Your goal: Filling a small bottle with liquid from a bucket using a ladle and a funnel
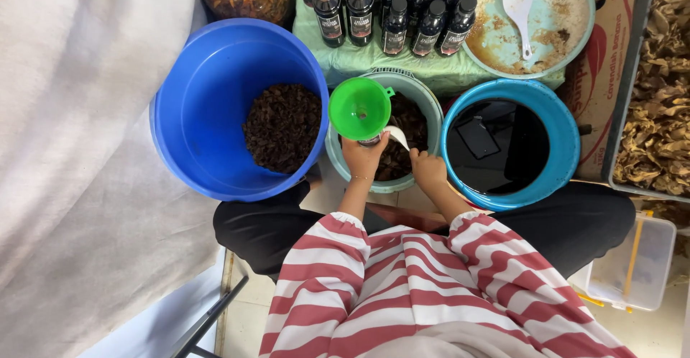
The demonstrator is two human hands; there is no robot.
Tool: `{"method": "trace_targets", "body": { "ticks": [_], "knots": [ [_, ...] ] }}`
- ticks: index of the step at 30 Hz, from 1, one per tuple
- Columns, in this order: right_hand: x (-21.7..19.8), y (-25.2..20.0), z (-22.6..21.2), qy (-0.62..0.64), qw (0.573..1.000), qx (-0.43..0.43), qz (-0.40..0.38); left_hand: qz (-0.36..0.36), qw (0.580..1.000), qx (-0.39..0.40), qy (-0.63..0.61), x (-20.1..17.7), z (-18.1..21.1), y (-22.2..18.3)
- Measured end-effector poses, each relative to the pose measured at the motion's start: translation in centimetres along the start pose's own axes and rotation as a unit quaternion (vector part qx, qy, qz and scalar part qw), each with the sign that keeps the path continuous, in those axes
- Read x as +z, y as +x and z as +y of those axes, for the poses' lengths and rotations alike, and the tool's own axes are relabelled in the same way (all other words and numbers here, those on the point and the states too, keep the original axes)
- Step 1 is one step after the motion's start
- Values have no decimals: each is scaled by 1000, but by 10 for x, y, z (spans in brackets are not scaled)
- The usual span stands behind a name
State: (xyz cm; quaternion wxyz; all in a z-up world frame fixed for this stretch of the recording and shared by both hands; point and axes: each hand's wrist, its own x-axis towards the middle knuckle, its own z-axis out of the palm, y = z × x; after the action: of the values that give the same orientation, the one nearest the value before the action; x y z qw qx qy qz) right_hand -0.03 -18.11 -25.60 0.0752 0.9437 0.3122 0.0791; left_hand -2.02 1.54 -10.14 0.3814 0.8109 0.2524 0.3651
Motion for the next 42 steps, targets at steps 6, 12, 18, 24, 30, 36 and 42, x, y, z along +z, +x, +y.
{"method": "trace_targets", "body": {
  "ticks": [6, 12, 18, 24, 30, 36, 42],
  "knots": [
    [-71, 3, 52, -28, 989, 62, 130, 0, 1000, -3, 4, 1, 0, 0],
    [-22, -37, 166, 35, 922, 384, -36, -27, 999, -20, -21, 12, -4, -12],
    [23, -81, 204, 132, 836, 485, -220, -72, 995, -39, -51, 11, 7, -18],
    [30, -67, 172, 327, 776, 498, -209, -77, 995, -35, -43, 20, -3, -21],
    [-46, -48, 153, 425, 706, 553, -118, -106, 989, -77, -66, 14, 4, -14],
    [-63, -48, 183, 394, 777, 489, -54, -133, 984, -88, -81, 16, 13, -5],
    [-130, -32, 220, 306, 846, 432, -56, -157, 981, -93, -69, 40, -7, -11]
  ]
}}
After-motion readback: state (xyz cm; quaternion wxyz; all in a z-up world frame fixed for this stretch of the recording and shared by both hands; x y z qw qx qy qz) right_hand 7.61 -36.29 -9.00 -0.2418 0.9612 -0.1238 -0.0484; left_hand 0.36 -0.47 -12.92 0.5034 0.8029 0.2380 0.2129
